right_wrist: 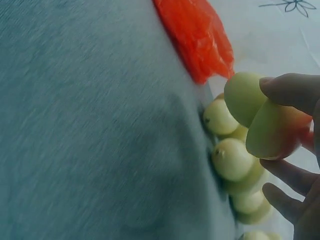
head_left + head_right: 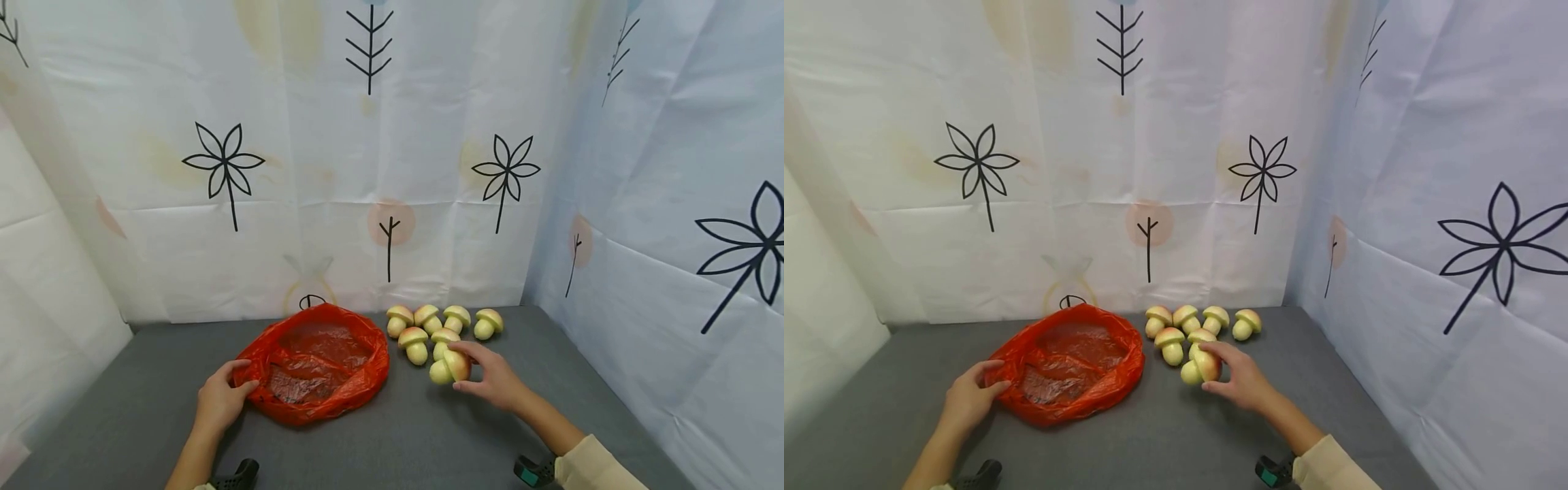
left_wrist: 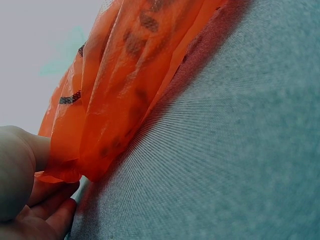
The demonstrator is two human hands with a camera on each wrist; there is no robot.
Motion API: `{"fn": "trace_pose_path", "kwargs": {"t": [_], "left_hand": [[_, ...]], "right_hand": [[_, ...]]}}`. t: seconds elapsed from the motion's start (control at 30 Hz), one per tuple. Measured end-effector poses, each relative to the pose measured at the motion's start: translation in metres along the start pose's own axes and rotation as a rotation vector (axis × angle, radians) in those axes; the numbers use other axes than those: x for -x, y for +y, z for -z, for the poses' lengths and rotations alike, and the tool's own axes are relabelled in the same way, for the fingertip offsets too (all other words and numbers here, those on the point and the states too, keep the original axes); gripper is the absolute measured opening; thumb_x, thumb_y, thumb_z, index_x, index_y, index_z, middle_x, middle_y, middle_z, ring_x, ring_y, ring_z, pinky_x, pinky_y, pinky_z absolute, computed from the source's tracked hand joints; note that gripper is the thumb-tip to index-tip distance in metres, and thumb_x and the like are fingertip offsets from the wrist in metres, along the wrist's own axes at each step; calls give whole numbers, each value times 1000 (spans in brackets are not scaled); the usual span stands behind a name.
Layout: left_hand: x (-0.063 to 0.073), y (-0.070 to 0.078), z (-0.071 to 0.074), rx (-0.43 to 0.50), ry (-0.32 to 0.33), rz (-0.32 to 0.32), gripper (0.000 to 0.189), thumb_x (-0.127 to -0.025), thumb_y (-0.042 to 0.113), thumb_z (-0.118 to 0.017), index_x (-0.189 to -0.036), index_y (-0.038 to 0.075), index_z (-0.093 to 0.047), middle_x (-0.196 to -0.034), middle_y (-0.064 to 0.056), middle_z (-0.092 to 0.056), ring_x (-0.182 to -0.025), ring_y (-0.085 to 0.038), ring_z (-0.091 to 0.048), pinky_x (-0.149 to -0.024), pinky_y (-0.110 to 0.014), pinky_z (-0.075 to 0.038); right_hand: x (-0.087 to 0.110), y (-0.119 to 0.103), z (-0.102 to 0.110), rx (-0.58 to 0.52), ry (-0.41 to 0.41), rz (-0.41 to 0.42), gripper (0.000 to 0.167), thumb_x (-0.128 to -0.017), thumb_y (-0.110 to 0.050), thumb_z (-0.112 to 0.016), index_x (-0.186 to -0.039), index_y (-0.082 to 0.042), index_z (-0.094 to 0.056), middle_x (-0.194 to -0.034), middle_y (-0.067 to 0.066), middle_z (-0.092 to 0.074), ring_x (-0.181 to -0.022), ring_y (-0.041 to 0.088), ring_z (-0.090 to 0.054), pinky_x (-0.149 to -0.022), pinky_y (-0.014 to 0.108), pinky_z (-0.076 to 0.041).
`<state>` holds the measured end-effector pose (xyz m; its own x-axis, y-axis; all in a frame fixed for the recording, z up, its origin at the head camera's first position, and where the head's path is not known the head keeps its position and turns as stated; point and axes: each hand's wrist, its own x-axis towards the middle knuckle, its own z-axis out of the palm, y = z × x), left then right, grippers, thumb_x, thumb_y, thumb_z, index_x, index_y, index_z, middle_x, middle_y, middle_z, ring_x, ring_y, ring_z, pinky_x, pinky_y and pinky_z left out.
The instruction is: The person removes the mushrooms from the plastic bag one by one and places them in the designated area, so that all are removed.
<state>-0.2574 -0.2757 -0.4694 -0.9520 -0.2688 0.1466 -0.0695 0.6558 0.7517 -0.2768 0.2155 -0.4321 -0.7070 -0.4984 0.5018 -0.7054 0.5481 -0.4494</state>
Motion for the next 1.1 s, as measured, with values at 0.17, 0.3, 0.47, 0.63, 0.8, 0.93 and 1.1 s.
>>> {"fn": "trace_pose_path", "kwargs": {"t": [0.17,0.3,0.47,0.63,0.8,0.93,1.1], "left_hand": [[1,0,0,7,2,-3,47,-90,19,-68,-131,1,-53,-132,-34,-49,-115,-49,-47,-92,-62,-38],[0,-1,1,3,3,-4,47,-90,19,-68,-131,1,-53,-133,-34,-49,-116,-50,-45,-92,-63,-36],[1,-1,1,5,-8,8,48,-91,19,-68,-132,1,-52,-135,-34,-47,-119,-50,-43,-95,-64,-34],[0,0,1,6,-8,18,48,-91,20,-68,-133,2,-52,-137,-33,-46,-121,-50,-42,-96,-65,-33],[-1,0,0,8,-4,24,48,-91,20,-68,-133,2,-52,-137,-33,-46,-122,-50,-42,-96,-65,-33],[0,0,0,12,-7,23,48,-91,19,-68,-132,1,-52,-137,-33,-46,-121,-50,-43,-96,-65,-34],[0,0,0,9,-11,13,47,-91,19,-68,-132,1,-52,-136,-33,-46,-120,-50,-43,-95,-65,-34]], "right_hand": [[10,11,0,-42,-51,-39,59,-80,-15,-80,-132,-3,-54,-129,14,-57,-109,31,-58,-84,42,-52],[15,19,0,-40,-46,-60,57,-81,-15,-80,-131,-1,-56,-128,14,-57,-106,28,-59,-82,39,-52],[20,29,4,4,-34,-87,56,-79,-12,-81,-129,-1,-57,-126,13,-58,-102,23,-59,-82,40,-52],[22,37,11,22,-39,-126,56,-79,-13,-81,-129,-2,-58,-118,8,-61,-95,18,-57,-82,47,-50],[24,46,17,39,-62,-189,57,-81,-17,-79,-131,-4,-56,-110,2,-61,-92,19,-57,-80,49,-49],[24,53,20,44,-50,-234,57,-81,-17,-79,-132,-5,-56,-109,4,-61,-95,25,-59,-78,47,-48],[22,60,23,68,-34,-263,59,-81,-17,-79,-133,-4,-54,-119,14,-59,-97,30,-59,-78,47,-49]]}}
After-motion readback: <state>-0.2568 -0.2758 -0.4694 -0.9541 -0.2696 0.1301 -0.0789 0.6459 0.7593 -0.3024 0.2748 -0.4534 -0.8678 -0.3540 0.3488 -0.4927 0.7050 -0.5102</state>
